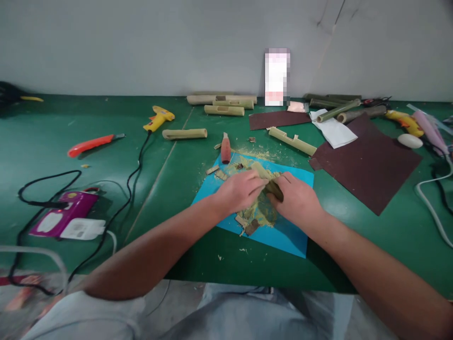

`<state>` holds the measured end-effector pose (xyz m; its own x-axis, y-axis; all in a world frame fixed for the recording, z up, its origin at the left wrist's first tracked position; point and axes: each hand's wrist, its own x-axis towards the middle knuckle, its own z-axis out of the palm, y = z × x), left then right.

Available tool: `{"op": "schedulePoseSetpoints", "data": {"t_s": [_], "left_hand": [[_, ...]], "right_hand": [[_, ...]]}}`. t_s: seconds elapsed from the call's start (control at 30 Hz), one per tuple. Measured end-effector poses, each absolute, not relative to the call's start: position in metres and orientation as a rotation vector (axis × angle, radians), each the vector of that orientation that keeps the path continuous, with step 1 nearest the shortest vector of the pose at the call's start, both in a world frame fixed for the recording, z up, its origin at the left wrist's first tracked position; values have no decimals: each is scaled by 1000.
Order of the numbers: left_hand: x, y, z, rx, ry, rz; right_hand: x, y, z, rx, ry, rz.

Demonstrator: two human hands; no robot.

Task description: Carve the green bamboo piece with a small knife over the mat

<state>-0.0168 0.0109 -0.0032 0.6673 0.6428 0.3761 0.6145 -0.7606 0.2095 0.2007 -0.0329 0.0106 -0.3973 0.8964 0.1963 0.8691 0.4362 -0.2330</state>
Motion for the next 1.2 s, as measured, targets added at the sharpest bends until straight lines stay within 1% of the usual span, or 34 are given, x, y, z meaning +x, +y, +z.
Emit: {"op": "schedulePoseSetpoints", "data": {"t_s": [0.2,0.4,0.5,0.6,0.73,0.83,0.97,1.13,1.2], "left_hand": [[-23,17,-1,2469,1205,936],[-18,3,11,1869,1287,973],[-19,5,11,1723,1275,1007],[-21,7,9,1834,1309,1010],[-26,8,6,2319,1290,998],[-29,11,1,2546,1274,956],[-26,13,-4,2607,1241,924],[-22,14,-3,2681,1086,820],[-24,17,-2,2718,1113,796]], "right_hand": [[202,-33,11,-1540,-2420,115],[202,-33,12,-1535,-2430,100],[203,-33,11,-1520,-2415,94],[202,-33,11,-1492,-2404,98],[202,-33,11,-1482,-2396,117],[201,-33,9,-1488,-2392,136],[201,-32,9,-1498,-2403,182],[201,-32,9,-1522,-2400,209],[201,-32,9,-1520,-2395,217]]}}
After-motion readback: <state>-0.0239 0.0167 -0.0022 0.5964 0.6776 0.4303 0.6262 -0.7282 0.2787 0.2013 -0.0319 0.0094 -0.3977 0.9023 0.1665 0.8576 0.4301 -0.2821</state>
